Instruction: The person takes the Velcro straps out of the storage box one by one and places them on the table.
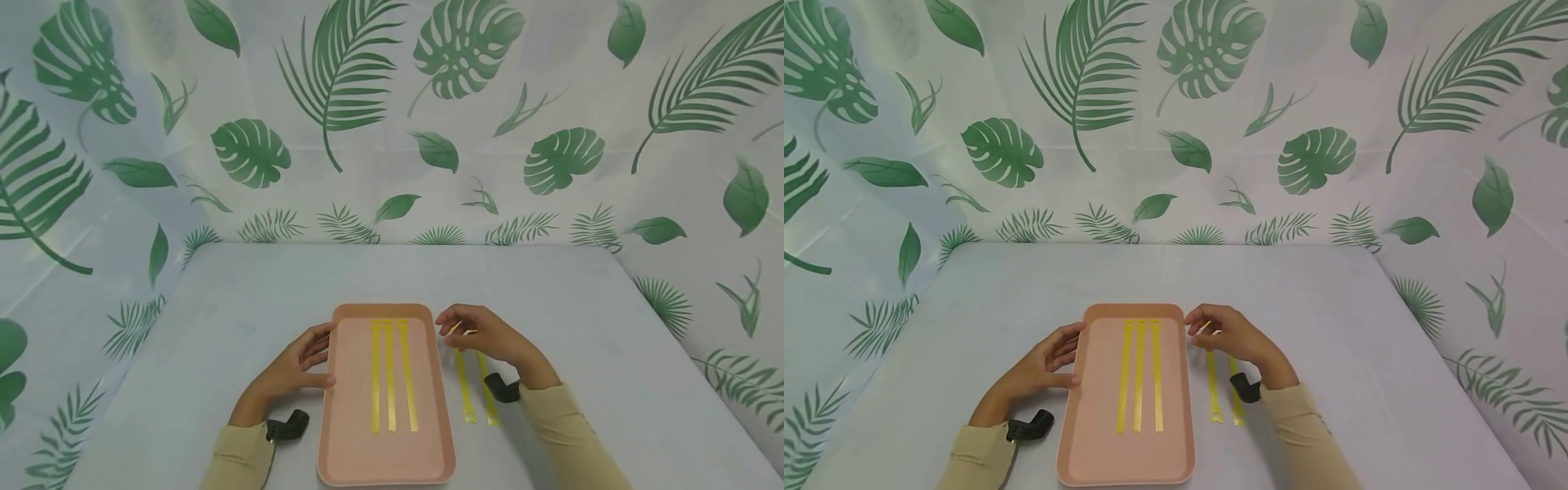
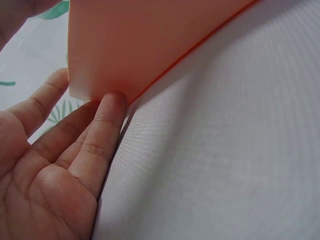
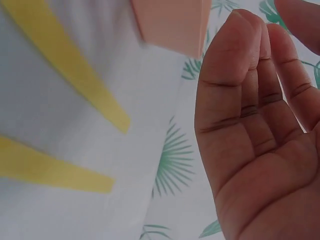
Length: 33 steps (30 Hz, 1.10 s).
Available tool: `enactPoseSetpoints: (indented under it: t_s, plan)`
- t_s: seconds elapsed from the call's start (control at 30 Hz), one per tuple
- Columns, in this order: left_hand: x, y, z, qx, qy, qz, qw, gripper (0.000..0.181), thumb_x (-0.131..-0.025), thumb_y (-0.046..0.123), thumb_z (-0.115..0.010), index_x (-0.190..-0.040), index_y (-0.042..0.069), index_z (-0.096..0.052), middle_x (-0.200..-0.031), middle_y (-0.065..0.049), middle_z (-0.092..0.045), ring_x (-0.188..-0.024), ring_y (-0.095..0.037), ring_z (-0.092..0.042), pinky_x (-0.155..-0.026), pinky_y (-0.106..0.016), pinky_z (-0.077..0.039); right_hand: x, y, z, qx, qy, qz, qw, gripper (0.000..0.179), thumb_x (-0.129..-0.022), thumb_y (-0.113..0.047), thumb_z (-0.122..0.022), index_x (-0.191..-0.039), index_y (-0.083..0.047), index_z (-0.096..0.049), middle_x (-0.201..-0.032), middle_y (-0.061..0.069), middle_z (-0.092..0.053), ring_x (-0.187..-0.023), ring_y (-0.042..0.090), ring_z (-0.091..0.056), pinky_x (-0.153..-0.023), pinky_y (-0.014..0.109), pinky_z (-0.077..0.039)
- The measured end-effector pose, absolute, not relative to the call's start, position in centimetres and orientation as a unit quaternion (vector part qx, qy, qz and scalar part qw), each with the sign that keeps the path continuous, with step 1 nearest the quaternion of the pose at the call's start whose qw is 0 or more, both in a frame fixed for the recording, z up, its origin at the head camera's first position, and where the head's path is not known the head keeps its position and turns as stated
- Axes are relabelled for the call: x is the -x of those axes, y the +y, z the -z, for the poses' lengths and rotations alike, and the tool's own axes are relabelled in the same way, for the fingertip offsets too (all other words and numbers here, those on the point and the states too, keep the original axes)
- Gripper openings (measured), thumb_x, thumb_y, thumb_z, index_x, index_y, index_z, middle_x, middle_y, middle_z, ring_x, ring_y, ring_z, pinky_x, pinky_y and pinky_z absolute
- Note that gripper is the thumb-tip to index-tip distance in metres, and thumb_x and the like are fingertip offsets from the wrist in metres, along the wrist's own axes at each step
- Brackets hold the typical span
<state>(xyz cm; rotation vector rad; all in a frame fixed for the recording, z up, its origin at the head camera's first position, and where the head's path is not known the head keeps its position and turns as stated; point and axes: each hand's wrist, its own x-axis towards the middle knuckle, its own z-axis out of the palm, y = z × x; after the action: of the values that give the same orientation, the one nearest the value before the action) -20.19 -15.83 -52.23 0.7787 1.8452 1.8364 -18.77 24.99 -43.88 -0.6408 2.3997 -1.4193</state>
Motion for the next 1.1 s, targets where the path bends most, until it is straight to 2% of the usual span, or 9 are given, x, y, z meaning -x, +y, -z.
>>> enactPoseSetpoints:
  t_s: [0.2, 0.33, 0.4, 0.63, 0.73, 1.1]
  plan:
    - [20.2, -16.0, 52.3, -0.280, 0.664, -0.660, 0.212, 0.103, -0.090, 0.013, -0.091, -0.166, -0.010, -0.024, -0.168, -0.037, -0.028, -0.151, -0.060, -0.034, -0.112, -0.022, -0.049, 19.2, 24.0, 43.8, 0.240, 0.828, 0.489, 0.135, 0.026, -0.100, 0.005, -0.071, -0.123, 0.014, -0.064, -0.117, 0.031, -0.068, -0.098, 0.019, -0.069, -0.082, 0.026, -0.059]
    - [20.1, -15.9, 52.5, -0.284, 0.657, -0.665, 0.216, 0.103, -0.091, 0.014, -0.091, -0.166, -0.010, -0.024, -0.169, -0.038, -0.027, -0.152, -0.060, -0.031, -0.113, -0.023, -0.049, 19.6, 23.5, 43.8, 0.263, 0.815, 0.496, 0.141, 0.025, -0.099, 0.011, -0.070, -0.123, 0.013, -0.066, -0.119, 0.035, -0.067, -0.101, 0.031, -0.071, -0.086, 0.027, -0.060]
    - [20.1, -15.8, 52.6, -0.284, 0.653, -0.668, 0.217, 0.103, -0.091, 0.014, -0.091, -0.166, -0.010, -0.024, -0.169, -0.037, -0.027, -0.153, -0.059, -0.031, -0.113, -0.023, -0.049, 19.7, 23.3, 43.8, 0.275, 0.812, 0.495, 0.145, 0.024, -0.098, 0.012, -0.070, -0.122, 0.012, -0.067, -0.121, 0.036, -0.067, -0.103, 0.037, -0.071, -0.088, 0.027, -0.061]
    - [19.9, -15.9, 52.5, -0.274, 0.657, -0.667, 0.219, 0.104, -0.090, 0.015, -0.091, -0.166, -0.009, -0.024, -0.169, -0.037, -0.027, -0.152, -0.059, -0.034, -0.113, -0.024, -0.050, 20.6, 22.1, 43.8, 0.319, 0.802, 0.480, 0.159, 0.025, -0.097, 0.014, -0.069, -0.122, 0.010, -0.069, -0.122, 0.035, -0.067, -0.104, 0.044, -0.069, -0.090, 0.029, -0.061]
    - [19.9, -16.0, 52.5, -0.275, 0.658, -0.666, 0.219, 0.104, -0.090, 0.015, -0.091, -0.166, -0.009, -0.024, -0.169, -0.037, -0.027, -0.152, -0.058, -0.034, -0.113, -0.023, -0.049, 21.1, 21.4, 43.7, 0.329, 0.796, 0.478, 0.173, 0.025, -0.098, 0.014, -0.069, -0.123, 0.011, -0.068, -0.123, 0.035, -0.067, -0.105, 0.051, -0.068, -0.091, 0.030, -0.061]
    - [20.4, -16.0, 52.1, -0.278, 0.658, -0.664, 0.221, 0.104, -0.091, 0.013, -0.090, -0.167, -0.009, -0.023, -0.171, -0.036, -0.025, -0.151, -0.058, -0.035, -0.113, -0.024, -0.049, 22.6, 19.1, 43.1, 0.363, 0.780, 0.459, 0.223, 0.028, -0.099, 0.008, -0.067, -0.126, 0.012, -0.067, -0.128, 0.034, -0.067, -0.112, 0.050, -0.067, -0.095, 0.036, -0.060]
